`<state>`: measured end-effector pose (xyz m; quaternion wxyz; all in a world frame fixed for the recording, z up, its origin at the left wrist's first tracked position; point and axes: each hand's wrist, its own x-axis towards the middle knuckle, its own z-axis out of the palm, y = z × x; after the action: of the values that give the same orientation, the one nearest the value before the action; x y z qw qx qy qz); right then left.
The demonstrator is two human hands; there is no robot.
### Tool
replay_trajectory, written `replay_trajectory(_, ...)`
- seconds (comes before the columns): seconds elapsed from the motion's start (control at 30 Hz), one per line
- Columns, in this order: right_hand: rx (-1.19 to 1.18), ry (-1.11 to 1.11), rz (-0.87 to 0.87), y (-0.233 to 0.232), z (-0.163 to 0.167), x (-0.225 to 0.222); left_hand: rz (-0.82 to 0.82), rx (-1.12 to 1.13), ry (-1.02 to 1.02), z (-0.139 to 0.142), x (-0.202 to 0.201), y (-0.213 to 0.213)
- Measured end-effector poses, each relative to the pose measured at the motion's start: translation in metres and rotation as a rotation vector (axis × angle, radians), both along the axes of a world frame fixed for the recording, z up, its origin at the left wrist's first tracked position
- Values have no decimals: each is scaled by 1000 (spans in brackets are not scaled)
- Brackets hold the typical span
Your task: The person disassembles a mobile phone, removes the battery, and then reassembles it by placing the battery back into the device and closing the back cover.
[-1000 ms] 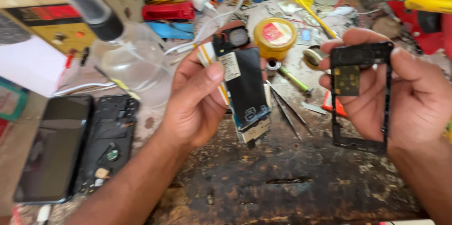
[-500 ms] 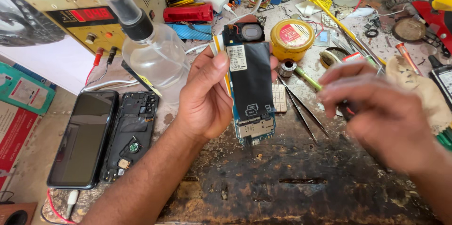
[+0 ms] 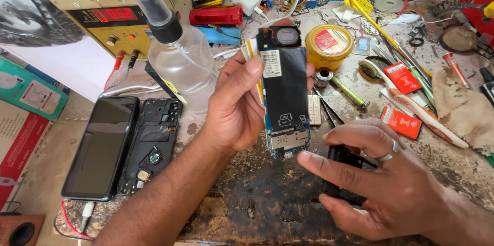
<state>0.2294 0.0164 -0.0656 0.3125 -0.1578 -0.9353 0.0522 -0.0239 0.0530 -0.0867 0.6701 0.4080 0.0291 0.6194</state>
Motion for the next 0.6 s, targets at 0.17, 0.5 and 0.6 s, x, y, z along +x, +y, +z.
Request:
replay_trajectory(0.17, -25, -3, 0, -2, -2, -2, -10, 13, -4, 0, 0, -2)
replay_trajectory(0.5, -7, -5, 17, 1, 4, -2, -6, -18, 15, 1, 5, 0)
replay_trajectory(0.6, 9, 4, 41, 1, 8, 0, -20, 10, 11, 1, 5, 2)
